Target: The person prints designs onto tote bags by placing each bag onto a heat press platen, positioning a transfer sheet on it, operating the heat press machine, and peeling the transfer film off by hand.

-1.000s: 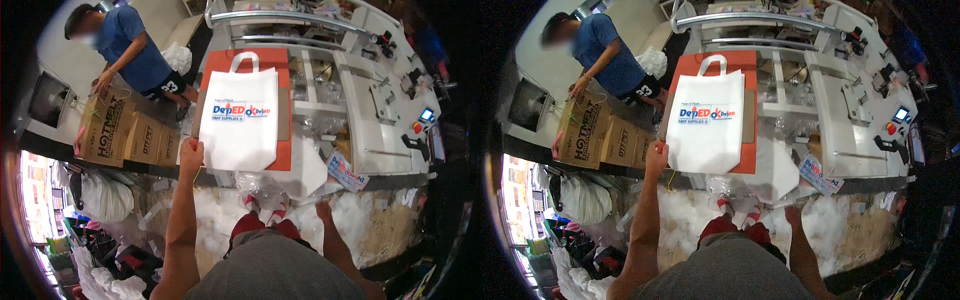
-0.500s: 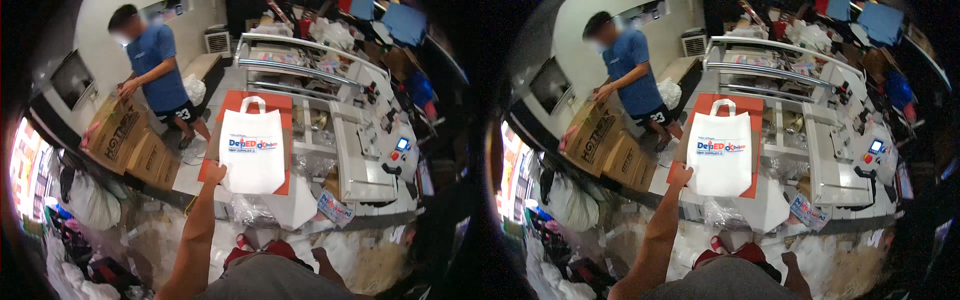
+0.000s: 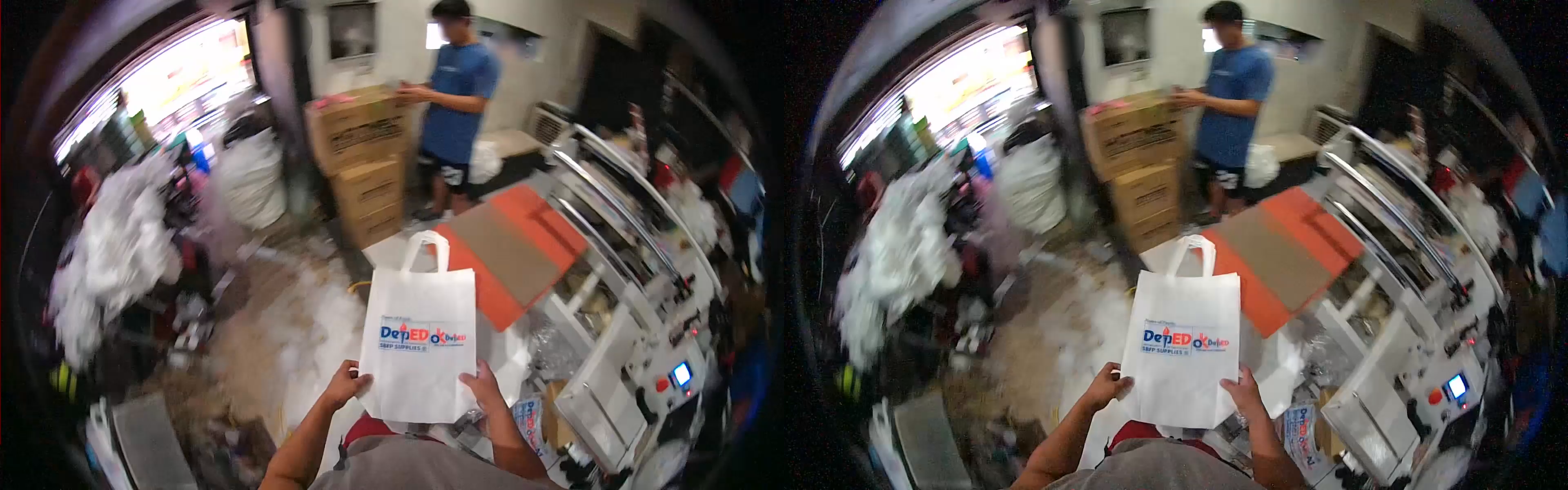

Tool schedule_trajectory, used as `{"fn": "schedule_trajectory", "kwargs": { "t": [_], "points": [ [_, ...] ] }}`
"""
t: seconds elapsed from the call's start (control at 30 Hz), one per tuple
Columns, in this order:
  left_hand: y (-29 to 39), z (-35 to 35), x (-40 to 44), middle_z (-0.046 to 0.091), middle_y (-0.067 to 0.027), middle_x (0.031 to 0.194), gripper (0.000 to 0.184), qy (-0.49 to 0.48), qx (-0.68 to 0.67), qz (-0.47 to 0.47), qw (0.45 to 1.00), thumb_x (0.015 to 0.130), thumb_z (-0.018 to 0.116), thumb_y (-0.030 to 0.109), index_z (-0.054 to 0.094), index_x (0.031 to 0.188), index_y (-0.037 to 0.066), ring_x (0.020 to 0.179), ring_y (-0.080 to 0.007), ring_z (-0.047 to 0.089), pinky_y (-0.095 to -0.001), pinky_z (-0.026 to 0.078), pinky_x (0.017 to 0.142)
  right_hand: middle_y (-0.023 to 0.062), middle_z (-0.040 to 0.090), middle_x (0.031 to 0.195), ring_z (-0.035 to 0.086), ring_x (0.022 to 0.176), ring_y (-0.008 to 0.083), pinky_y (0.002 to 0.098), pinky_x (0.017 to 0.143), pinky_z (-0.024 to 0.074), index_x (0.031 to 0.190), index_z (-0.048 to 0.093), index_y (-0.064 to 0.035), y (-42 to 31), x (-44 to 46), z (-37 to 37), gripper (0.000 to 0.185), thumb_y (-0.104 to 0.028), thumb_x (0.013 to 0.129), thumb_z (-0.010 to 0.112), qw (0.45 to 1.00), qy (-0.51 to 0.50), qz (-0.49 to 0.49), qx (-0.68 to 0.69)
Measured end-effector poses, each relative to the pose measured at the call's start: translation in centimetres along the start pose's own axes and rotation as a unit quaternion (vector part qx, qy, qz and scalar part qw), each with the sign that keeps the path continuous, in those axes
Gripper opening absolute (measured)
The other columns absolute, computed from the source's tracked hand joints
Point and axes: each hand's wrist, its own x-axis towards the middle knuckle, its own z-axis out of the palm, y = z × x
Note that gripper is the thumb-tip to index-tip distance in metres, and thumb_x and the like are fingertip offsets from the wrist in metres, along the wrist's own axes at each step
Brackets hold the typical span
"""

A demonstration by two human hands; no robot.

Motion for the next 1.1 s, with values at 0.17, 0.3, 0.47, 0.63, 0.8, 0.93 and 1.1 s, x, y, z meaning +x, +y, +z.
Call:
{"fn": "schedule_trajectory", "kwargs": {
  "t": [0.17,0.3,0.47,0.63,0.8,0.93,1.1],
  "points": [
    [-9.1,-0.3,-18.8,0.067,-0.007,0.104,0.056,0.187,-0.074,0.03,0.979,0.087,0.069,0.014,0.046,0.138,0.01,0.086,-0.0196,0.065,-0.0315,0.053,0.078,0.0132,0.067,0.106,0.064,0.094,0.0187,0.0288,0.084,0.0517,0.139,0.043,-0.0014,-6.2,-7.2,6.3,0.058,0.007,0.086,0.062,0.978,-0.162,-0.131,-0.023],
    [-9.5,-1.6,-35.9,0.066,-0.0048,0.114,0.03,0.287,-0.088,0.091,0.949,0.099,0.058,0.026,0.065,0.122,0.007,0.106,-0.0132,0.057,-0.0316,0.046,0.095,0.0026,0.066,0.092,0.059,0.08,0.0104,0.0247,0.076,0.0488,0.108,0.067,-0.0026,-11.1,-11.1,14.6,0.017,-0.008,0.092,0.063,0.925,-0.369,-0.088,-0.023],
    [-11.4,-3.0,-57.4,0.065,-0.007,0.117,0.037,0.5,-0.181,0.189,0.826,0.103,0.049,0.035,0.066,0.12,0.006,0.109,-0.0166,0.056,-0.0317,0.041,0.099,0.0089,0.064,0.101,0.06,0.091,0.0176,0.03,0.082,0.048,0.107,0.065,0.0005,-18.9,-24.6,30.3,0.03,-0.025,0.092,0.063,0.783,-0.62,-0.041,-0.002],
    [-17.5,-6.2,-79.2,0.066,-0.0083,0.117,0.036,0.699,-0.205,0.195,0.657,0.103,0.049,0.03,0.064,0.125,0.005,0.108,-0.019,0.06,-0.035,0.046,0.098,0.0098,0.065,0.105,0.061,0.098,0.0199,0.0323,0.088,0.0473,0.115,0.063,0.0026,-18.4,-47.3,49.4,0.036,-0.024,0.091,0.064,0.654,-0.751,-0.082,-0.043],
    [-16.6,-2.6,-104.5,0.061,-0.0112,0.118,0.044,0.786,-0.044,0.346,0.51,0.098,0.045,0.03,0.053,0.13,0.0,0.109,-0.0189,0.059,-0.0344,0.047,0.096,0.0073,0.063,0.113,0.058,0.1,0.0123,0.0251,0.089,0.0454,0.122,0.059,0.0025,-24.5,-75.6,56.1,0.03,-0.005,0.093,0.06,0.491,-0.843,-0.165,0.144],
    [-17.1,7.1,-113.3,0.059,-0.0174,0.122,0.044,0.841,0.012,0.335,0.425,0.096,0.044,0.026,0.051,0.129,-0.002,0.109,-0.0262,0.062,-0.0373,0.051,0.096,0.0008,0.063,0.101,0.056,0.088,0.0062,0.0207,0.08,0.0456,0.119,0.062,-0.0019,-24.0,-88.3,52.9,0.027,-0.002,0.092,0.063,0.411,-0.852,-0.232,0.228],
    [-32.0,12.4,-119.8,0.062,-0.0056,0.108,0.027,0.889,-0.178,0.16,0.391,0.092,0.057,0.006,0.059,0.118,0.001,0.095,-0.0125,0.061,-0.0278,0.051,0.086,0.0009,0.064,0.088,0.056,0.079,0.0076,0.0234,0.069,0.0475,0.114,0.067,-0.0049,-12.1,-98.9,53.3,0.024,-0.01,0.091,0.065,0.384,-0.906,-0.169,0.05]
  ]
}}
